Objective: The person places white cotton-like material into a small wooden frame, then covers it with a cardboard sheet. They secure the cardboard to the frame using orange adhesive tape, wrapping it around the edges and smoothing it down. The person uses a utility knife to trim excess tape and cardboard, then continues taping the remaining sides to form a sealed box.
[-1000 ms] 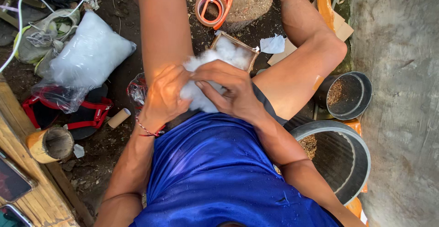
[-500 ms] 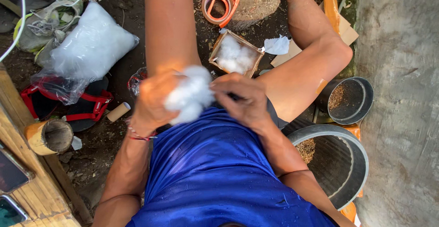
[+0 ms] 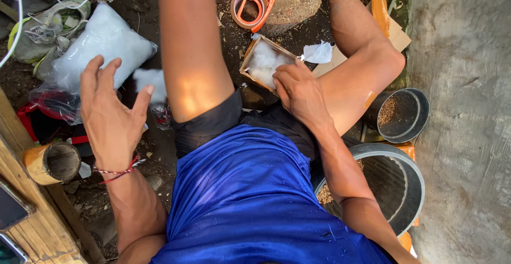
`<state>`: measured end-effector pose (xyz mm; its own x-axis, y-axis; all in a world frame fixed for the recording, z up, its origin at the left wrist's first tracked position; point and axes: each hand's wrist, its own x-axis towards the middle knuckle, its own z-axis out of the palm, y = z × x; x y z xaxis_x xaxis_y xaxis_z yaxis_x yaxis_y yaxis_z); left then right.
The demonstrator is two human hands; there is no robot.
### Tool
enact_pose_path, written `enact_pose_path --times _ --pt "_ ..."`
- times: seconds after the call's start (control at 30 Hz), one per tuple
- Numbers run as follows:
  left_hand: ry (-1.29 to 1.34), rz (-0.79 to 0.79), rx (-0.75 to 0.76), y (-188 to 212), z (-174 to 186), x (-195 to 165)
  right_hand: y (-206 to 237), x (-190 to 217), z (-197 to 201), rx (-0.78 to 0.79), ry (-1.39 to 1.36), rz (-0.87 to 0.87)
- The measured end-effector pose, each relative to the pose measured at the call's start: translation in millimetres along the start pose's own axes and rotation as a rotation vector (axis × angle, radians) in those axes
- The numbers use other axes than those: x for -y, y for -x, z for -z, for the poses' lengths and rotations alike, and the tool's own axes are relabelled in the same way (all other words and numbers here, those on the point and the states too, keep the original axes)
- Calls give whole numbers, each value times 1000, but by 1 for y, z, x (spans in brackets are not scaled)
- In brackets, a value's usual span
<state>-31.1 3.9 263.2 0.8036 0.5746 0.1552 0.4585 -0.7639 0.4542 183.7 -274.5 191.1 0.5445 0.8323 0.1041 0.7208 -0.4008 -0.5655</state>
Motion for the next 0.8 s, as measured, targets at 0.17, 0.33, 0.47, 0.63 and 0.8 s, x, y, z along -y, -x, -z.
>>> enact_pose_path --times 0.17,0.33,0.47,0.63,0.8 --pt "427 108 -4 -19 -15 -43 4 -1 -13 5 168 87" --pt "475 -284 188 -66 -84 -65 8 -3 -9 129 65 -125" --pt "339 -318 277 -104 -166 -81 11 -3 -4 -131 75 -174" --pt "222 -230 342 -119 -247 -89 -4 -15 -26 8 163 -166" --pt "88 65 392 -119 -271 -81 -6 -30 -39 87 145 -240"
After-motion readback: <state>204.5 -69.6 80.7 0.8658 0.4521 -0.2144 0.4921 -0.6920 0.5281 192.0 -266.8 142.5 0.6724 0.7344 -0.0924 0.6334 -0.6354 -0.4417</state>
